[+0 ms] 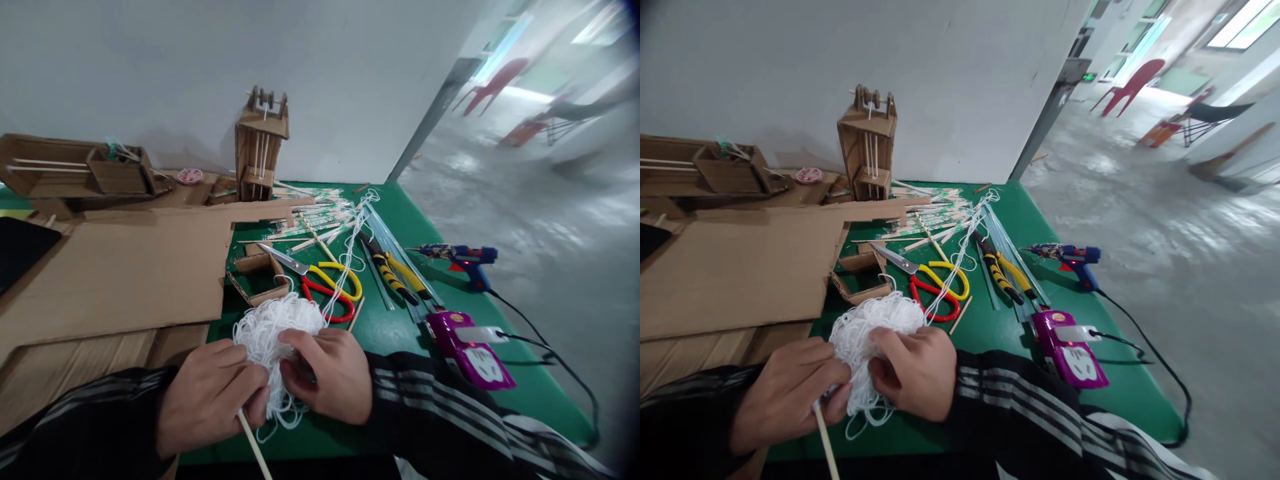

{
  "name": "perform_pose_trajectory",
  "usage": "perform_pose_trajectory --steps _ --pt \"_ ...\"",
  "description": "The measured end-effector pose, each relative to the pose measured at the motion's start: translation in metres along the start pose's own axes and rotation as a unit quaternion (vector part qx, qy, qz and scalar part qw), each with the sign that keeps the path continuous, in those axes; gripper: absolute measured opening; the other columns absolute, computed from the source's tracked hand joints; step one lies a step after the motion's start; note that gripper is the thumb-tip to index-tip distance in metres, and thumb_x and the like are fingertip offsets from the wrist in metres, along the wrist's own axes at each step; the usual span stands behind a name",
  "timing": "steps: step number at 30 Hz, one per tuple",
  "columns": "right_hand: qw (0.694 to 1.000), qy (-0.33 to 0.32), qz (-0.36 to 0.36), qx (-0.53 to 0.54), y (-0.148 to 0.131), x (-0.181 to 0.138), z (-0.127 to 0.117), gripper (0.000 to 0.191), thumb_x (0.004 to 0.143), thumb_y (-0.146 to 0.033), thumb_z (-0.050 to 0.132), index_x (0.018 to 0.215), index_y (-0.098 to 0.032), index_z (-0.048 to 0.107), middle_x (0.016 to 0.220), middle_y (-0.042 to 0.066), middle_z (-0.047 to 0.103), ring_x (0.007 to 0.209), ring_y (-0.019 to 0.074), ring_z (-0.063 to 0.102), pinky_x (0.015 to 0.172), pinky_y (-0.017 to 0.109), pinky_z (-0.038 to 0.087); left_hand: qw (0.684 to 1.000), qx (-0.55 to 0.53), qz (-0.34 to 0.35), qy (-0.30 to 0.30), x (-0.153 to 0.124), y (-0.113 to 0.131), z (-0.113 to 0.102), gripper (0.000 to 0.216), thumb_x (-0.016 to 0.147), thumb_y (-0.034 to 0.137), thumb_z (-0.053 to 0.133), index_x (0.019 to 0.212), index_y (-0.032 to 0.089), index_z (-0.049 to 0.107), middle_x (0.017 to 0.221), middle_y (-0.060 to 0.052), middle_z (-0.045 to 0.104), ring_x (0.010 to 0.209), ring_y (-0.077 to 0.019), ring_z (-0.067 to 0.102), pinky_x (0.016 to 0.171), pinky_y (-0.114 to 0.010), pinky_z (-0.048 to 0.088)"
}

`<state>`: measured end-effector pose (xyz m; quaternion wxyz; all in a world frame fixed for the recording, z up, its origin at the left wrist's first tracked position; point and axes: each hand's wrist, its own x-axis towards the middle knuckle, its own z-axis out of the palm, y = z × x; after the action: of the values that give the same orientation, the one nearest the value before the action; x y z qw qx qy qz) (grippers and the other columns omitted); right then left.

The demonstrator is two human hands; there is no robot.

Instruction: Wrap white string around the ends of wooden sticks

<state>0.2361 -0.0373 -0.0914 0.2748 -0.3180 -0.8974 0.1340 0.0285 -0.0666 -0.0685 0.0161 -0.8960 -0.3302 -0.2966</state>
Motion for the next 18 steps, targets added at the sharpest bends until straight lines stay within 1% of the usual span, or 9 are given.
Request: perform_pose_trajectory --steps 4,6,8,10,13,18 --pt "0.995 0.068 -0.072 0.022 -0.005 0.002 -0.007 0.024 0.081 -0.018 0.055 0.104 -0.021 0.056 0.077 0.002 0.061 0.062 0.0147 0.054 0.055 0.026 0.038 1.000 0.000 0.004 -0.002 -0.002 -0.001 0.003 0.024 0.084 0.009 0.046 0.063 0.020 0.052 0.054 0.002 0.046 0.052 -0.0152 0.039 0.051 -0.031 0.026" --pt "0.993 0.071 -0.095 0.027 -0.006 0.002 -0.009 0.024 0.080 -0.017 0.053 0.103 -0.021 0.059 0.087 0.005 0.061 0.070 0.0164 0.055 0.059 0.027 0.041 1.000 0.002 0.002 -0.001 -0.003 -0.001 0.003 0.026 0.084 0.009 0.045 0.061 0.020 0.051 0.053 0.002 0.045 0.052 -0.0153 0.039 0.050 -0.031 0.026" --pt "0.993 0.057 -0.091 0.041 -0.006 0.003 -0.009 0.023 0.080 -0.017 0.053 0.101 -0.020 0.061 0.094 0.007 0.061 0.077 0.0177 0.056 0.064 0.029 0.044 1.000 0.005 0.000 0.003 -0.003 -0.001 0.003 0.027 0.083 0.008 0.045 0.060 0.020 0.050 0.053 0.002 0.044 0.052 -0.0154 0.038 0.050 -0.031 0.027" --pt "0.994 0.045 -0.077 0.062 -0.004 0.003 -0.007 0.019 0.080 -0.017 0.055 0.097 -0.019 0.063 0.096 0.008 0.061 0.081 0.0179 0.055 0.068 0.030 0.047 1.000 0.010 0.002 0.005 -0.003 -0.001 0.003 0.027 0.084 0.008 0.045 0.060 0.020 0.050 0.053 0.001 0.043 0.052 -0.0156 0.038 0.051 -0.031 0.027" --pt "0.993 0.048 -0.071 0.077 -0.001 0.003 -0.004 0.011 0.081 -0.016 0.057 0.090 -0.018 0.063 0.095 0.007 0.062 0.081 0.0169 0.055 0.069 0.029 0.047 1.000 0.017 0.007 0.004 -0.001 -0.001 0.002 0.027 0.084 0.008 0.044 0.061 0.020 0.050 0.053 0.002 0.043 0.053 -0.0157 0.038 0.051 -0.030 0.028" --pt "0.988 0.057 -0.114 0.082 0.006 0.001 0.000 0.009 0.085 -0.017 0.057 0.092 -0.019 0.062 0.096 0.006 0.065 0.079 0.0158 0.056 0.069 0.029 0.046 1.000 0.016 -0.001 0.006 -0.002 -0.002 0.001 0.026 0.083 0.007 0.043 0.062 0.020 0.050 0.054 0.002 0.043 0.053 -0.0153 0.038 0.051 -0.029 0.029"
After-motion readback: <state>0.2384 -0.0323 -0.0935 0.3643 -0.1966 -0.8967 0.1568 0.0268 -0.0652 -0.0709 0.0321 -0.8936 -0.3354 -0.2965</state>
